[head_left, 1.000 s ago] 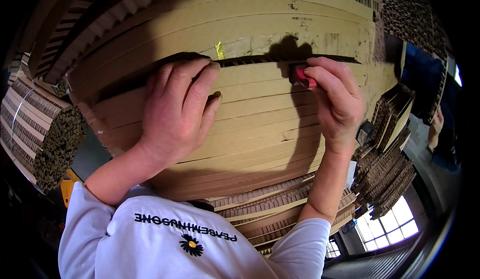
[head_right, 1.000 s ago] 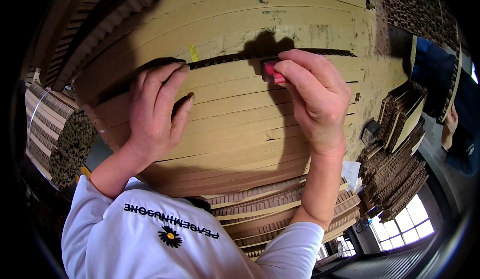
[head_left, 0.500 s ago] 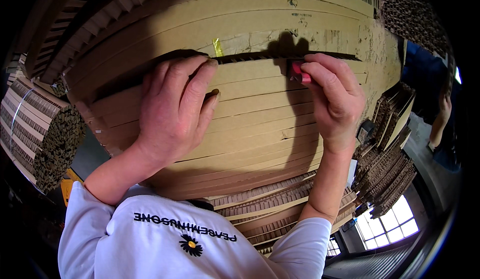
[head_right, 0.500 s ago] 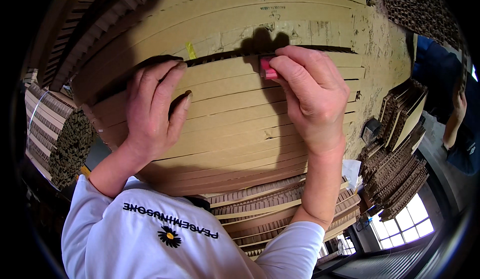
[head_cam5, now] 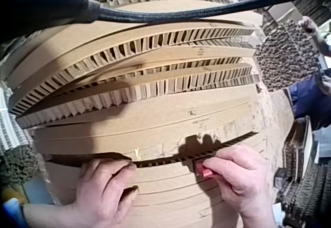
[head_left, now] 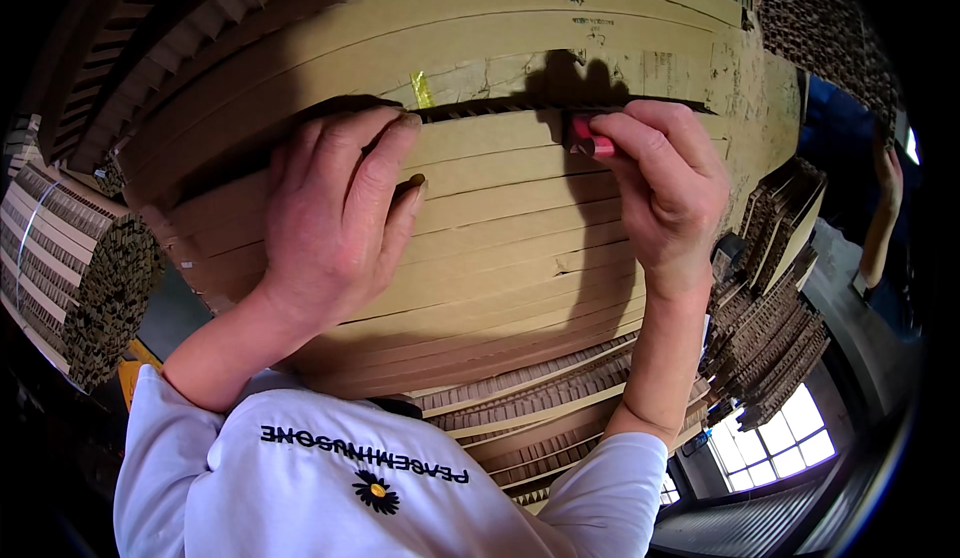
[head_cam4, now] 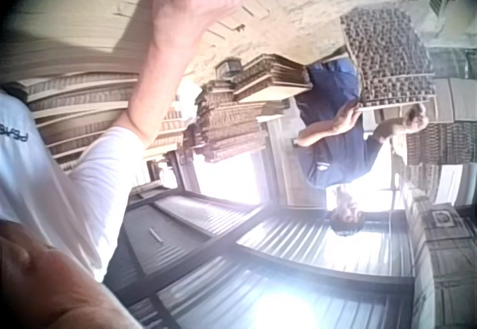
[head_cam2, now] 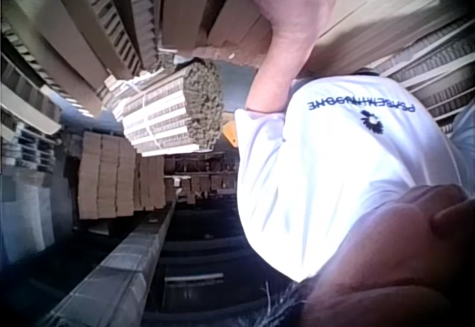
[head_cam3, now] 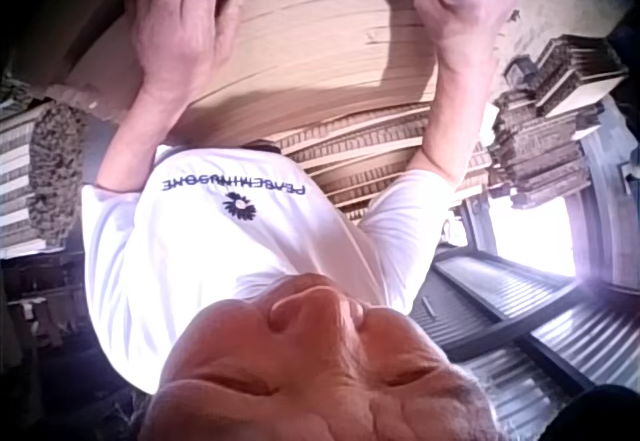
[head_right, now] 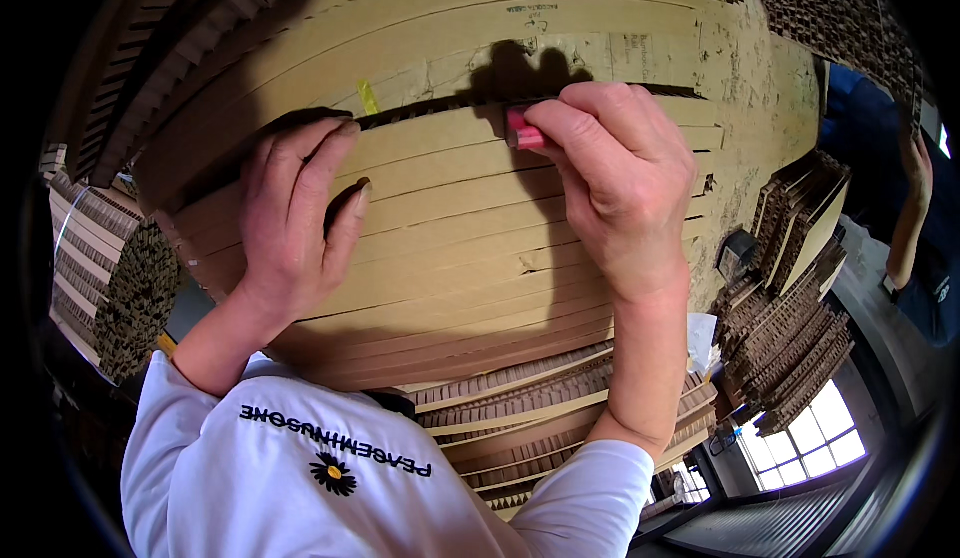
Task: The person sands the edges of thin wooden slats with a sanding block. They handle the slats one at a time, rubbing the sanding block along the edges and then placing the finished pieces into a stack.
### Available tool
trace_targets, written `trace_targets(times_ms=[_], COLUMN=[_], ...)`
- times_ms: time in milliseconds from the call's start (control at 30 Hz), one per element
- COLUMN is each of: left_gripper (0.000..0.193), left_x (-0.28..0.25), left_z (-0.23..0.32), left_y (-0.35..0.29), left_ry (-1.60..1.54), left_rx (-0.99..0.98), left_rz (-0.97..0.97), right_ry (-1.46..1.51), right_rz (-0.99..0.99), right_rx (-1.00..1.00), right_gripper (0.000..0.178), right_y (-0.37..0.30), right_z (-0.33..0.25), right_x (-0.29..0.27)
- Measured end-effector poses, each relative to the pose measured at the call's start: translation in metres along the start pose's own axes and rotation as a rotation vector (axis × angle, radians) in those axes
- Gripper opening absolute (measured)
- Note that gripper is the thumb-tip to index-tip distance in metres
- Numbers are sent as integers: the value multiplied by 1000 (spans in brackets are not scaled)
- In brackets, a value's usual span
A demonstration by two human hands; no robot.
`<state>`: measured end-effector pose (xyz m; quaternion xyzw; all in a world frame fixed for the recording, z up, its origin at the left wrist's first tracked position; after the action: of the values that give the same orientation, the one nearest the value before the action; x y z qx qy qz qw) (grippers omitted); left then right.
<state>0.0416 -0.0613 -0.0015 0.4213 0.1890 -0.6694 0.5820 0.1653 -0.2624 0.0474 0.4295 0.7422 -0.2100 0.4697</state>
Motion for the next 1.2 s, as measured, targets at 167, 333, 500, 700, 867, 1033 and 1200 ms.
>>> trace_targets(times_ms=[167, 333, 500, 700, 867, 1033, 1200], left_gripper=[51, 49, 48, 49, 49, 50, 49], left_x=[-1, -1, -1, -1, 0, -2, -2], left_z=[1, 2, 1, 2, 2, 1, 1], left_y=[1, 2, 2, 1, 1, 2, 2], left_ry=[-3, 5, 10, 12, 28, 9, 10], left_rx=[0, 16, 24, 22, 36, 24, 8], left_rz=[-2, 17, 22, 38, 23, 34, 21], right_ry=[-13, 12, 5, 1131, 567, 236, 148], right_rz=[-32, 24, 10, 428, 159, -3, 0], right_rx=[9, -10, -15, 280, 332, 178, 146], right_gripper=[22, 18, 16, 17, 24, 29, 28], right_y=[-2, 0, -1, -38, -56, -42, -38], right_z=[0, -2, -2, 38, 53, 26, 24], right_x=[0, -1, -7, -64, -30, -16, -16])
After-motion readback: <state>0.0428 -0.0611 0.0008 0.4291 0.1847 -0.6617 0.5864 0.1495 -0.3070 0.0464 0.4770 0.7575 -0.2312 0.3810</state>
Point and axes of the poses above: each hand's wrist, its own y-axis towards the middle knuckle, its own x-axis out of the palm, z = x × y, the point moved 6 cm from there along y, towards the middle knuckle, and after that the axes turned 12 degrees about x, right-handed, at the moved point
